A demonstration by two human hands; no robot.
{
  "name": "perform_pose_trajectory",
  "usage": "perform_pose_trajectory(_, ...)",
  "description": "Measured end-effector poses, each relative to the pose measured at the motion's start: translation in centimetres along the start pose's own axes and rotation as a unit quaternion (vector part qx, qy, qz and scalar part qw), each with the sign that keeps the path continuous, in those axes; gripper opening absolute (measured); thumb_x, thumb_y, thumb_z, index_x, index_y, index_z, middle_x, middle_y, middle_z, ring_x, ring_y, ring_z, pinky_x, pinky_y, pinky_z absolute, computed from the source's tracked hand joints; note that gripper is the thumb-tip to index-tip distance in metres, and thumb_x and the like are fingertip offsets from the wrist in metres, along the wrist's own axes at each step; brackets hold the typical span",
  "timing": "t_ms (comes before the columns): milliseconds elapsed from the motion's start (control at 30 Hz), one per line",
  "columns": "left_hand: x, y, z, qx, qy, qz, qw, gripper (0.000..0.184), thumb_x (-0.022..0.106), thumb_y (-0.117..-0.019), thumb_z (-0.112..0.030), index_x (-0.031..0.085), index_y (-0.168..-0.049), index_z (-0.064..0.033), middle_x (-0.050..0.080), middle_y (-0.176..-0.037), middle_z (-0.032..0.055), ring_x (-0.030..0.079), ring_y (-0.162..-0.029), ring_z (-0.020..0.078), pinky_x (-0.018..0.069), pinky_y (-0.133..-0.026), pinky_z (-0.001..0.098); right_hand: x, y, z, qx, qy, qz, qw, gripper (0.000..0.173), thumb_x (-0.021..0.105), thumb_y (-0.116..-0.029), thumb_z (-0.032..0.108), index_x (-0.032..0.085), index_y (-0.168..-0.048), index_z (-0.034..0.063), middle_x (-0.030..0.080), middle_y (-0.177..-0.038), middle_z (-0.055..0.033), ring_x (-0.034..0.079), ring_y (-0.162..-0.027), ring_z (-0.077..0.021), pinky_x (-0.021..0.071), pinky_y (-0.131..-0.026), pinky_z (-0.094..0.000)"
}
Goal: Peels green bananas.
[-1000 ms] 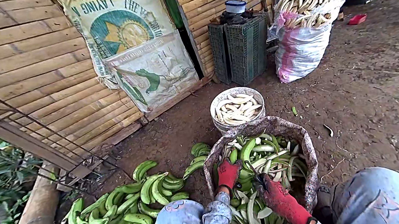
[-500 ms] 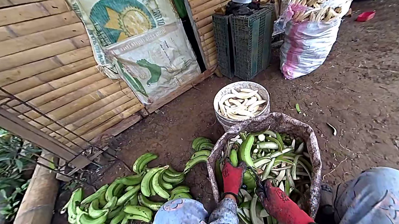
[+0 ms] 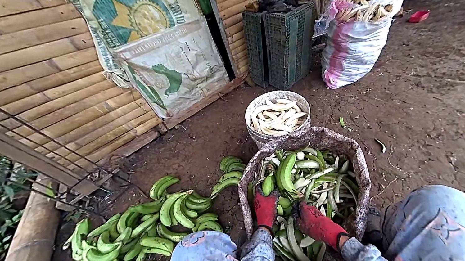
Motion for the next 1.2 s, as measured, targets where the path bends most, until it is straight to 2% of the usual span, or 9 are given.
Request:
perform_pose_trajectory(133,0.1,-0.2,0.0,0.0,-0.006,-0.009,1.0,0.07,0.073,-0.0945,-0.024,0.041,-0.151,0.0019,0.055,-0.142,0.0249,0.054,-0.134,0.0336,0.0402,-0.114,0.0481,0.0,1.2,-0.5,-0.001,-0.002,0.004,1.0,0.045,0.047,-0.108,0.031,0.049,-0.14,-0.0012,0.062,-0.129,-0.0245,0.061,-0.124,-0.0348,0.0465,-0.106,-0.0506)
perform_pose_trajectory(333,-0.3,1.0,0.5,0.026,-0.012,-0.016,0.999,0.071,0.076,-0.0918,-0.023,0.042,-0.149,0.0031,0.056,-0.14,0.0253,0.055,-0.131,0.0327,0.0411,-0.114,0.0461,0.2,-1.0,0.0,0.027,0.094,-0.005,0.995,0.056,0.055,-0.1022,0.032,0.044,-0.145,-0.0031,0.061,-0.136,-0.0246,0.06,-0.128,-0.0371,0.0482,-0.105,-0.0556)
perform_pose_trajectory(500,-0.2,0.7,1.2,0.005,-0.006,-0.008,1.0,0.071,0.074,-0.0938,-0.025,0.041,-0.15,0.0016,0.055,-0.142,0.0249,0.054,-0.133,0.0334,0.0407,-0.114,0.0475,-0.2,1.5,-1.0,0.003,0.058,0.029,0.998,0.047,0.054,-0.1045,0.032,0.052,-0.137,-0.0017,0.062,-0.131,-0.0246,0.06,-0.126,-0.0367,0.0464,-0.106,-0.0547)
perform_pose_trajectory(667,0.3,1.1,1.2,0.023,-0.022,-0.005,0.999,0.072,0.075,-0.093,-0.024,0.04,-0.151,0.0022,0.056,-0.142,0.0246,0.055,-0.133,0.0323,0.0397,-0.115,0.0461,0.8,0.7,-0.4,0.07,0.144,0.018,0.987,0.052,0.053,-0.1032,0.028,0.045,-0.143,-0.0041,0.061,-0.136,-0.0254,0.061,-0.127,-0.0393,0.0488,-0.103,-0.0563)
perform_pose_trajectory(933,-0.6,0.9,0.8,0.015,-0.034,0.0,0.999,0.064,0.07,-0.0966,-0.027,0.044,-0.149,-0.0008,0.058,-0.14,0.0234,0.056,-0.132,0.0328,0.0407,-0.114,0.0481,-1.6,4.4,-1.5,0.059,0.196,0.048,0.978,0.046,0.049,-0.1051,0.029,0.053,-0.139,-0.0022,0.06,-0.138,-0.0247,0.057,-0.131,-0.0404,0.0457,-0.105,-0.0602)
perform_pose_trajectory(1033,-3.8,1.3,-1.6,0.056,0.012,-0.083,0.995,0.058,0.064,-0.1007,-0.032,0.049,-0.146,0.0013,0.059,-0.138,0.0238,0.056,-0.132,0.0331,0.0397,-0.115,0.0483,-5.0,7.1,0.5,0.036,0.181,0.042,0.982,0.043,0.054,-0.1039,0.033,0.06,-0.133,0.0027,0.063,-0.134,-0.0225,0.059,-0.129,-0.0397,0.0454,-0.103,-0.0623)
perform_pose_trajectory(1133,-5.9,1.5,-2.8,0.045,0.189,-0.097,0.976,0.045,0.046,-0.1098,-0.032,0.06,-0.133,0.0041,0.066,-0.124,0.0215,0.064,-0.114,0.0263,0.048,-0.103,0.0433,-3.8,8.2,0.8,-0.067,0.202,0.099,0.972,0.042,0.048,-0.1058,0.038,0.062,-0.128,0.0055,0.067,-0.123,-0.0229,0.062,-0.121,-0.0409,0.0473,-0.098,-0.064)
perform_pose_trajectory(1167,-6.2,1.7,-3.5,0.029,0.258,-0.081,0.962,0.044,0.04,-0.1117,-0.031,0.062,-0.127,0.0036,0.068,-0.109,0.0182,0.066,-0.095,0.022,0.0547,-0.087,0.0386,-2.4,8.4,1.1,-0.11,0.207,0.134,0.963,0.04,0.05,-0.1057,0.036,0.064,-0.125,0.0048,0.067,-0.119,-0.0243,0.063,-0.117,-0.0426,0.0471,-0.096,-0.0659)
perform_pose_trajectory(1200,-6.4,1.9,-4.4,0.023,0.327,-0.063,0.942,0.043,0.037,-0.1123,-0.033,0.062,-0.113,0.001,0.066,-0.085,0.0123,0.064,-0.066,0.0178,0.0568,-0.06,0.0339,-1.0,8.1,1.0,-0.15,0.219,0.165,0.95,0.038,0.052,-0.1047,0.037,0.066,-0.119,0.0048,0.068,-0.113,-0.0243,0.064,-0.112,-0.0432,0.0477,-0.092,-0.0671)
Point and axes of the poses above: each hand's wrist, its own y-axis away from the middle knuckle, its own x-axis out of the palm, z = x × y, the point moved 7 cm from there along -y, towards the middle knuckle
